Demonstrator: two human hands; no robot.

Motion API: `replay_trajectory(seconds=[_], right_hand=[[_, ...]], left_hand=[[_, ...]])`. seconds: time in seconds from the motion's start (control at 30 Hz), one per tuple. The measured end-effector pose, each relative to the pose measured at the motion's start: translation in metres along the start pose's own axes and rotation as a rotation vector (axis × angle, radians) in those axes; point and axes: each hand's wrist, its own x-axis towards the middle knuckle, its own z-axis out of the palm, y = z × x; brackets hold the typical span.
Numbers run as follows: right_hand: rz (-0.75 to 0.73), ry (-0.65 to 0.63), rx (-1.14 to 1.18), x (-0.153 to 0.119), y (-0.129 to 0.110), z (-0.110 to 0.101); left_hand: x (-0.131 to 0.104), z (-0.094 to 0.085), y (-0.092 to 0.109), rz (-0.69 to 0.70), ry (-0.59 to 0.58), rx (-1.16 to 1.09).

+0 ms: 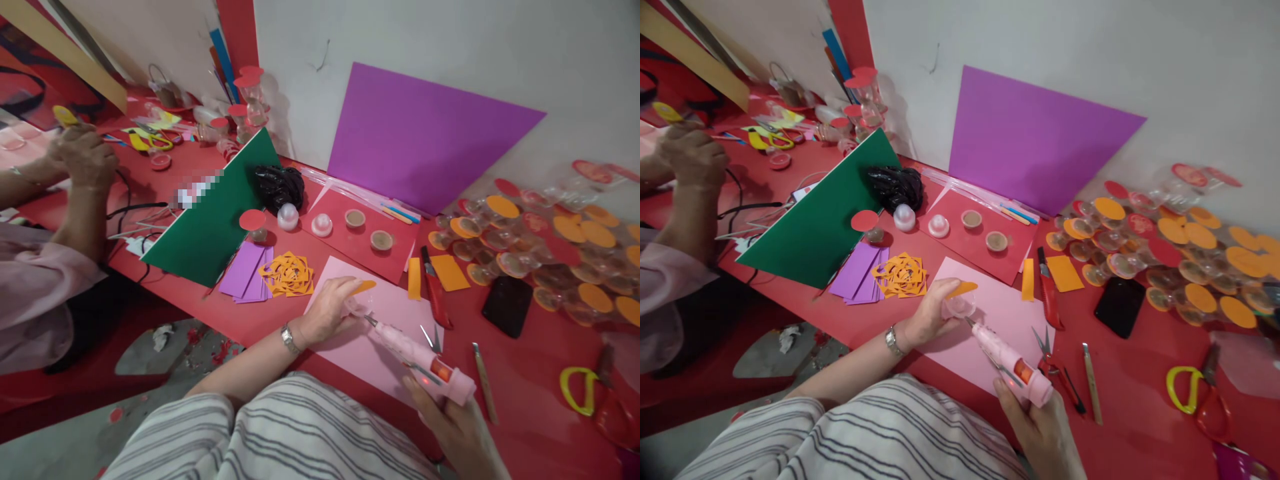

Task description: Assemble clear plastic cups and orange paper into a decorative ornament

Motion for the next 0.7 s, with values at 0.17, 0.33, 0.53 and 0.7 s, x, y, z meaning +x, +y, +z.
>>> replay_trajectory(seconds=[0.17, 0.33, 0.53, 0.7], right_hand=[[0.075, -0.061, 0.016, 0.001, -0.022, 0.003], [0.115, -0.056, 0.043, 0.003, -0.023, 0.006], [0.052, -0.170, 0.057, 0.007, -0.008, 0.006], [0.046, -0.217, 0.033, 0.010, -0.007, 0.007]], left_hand=[[0.001, -0.001, 0.002, -0.090, -0.101, -0.020], [0.002, -0.002, 0.004, -0.160, -0.219, -0.023], [0.002, -0.002, 0.004, -0.087, -0.212, -0.014], [0.004, -0.003, 0.007, -0.087, -0.240, -0.010]])
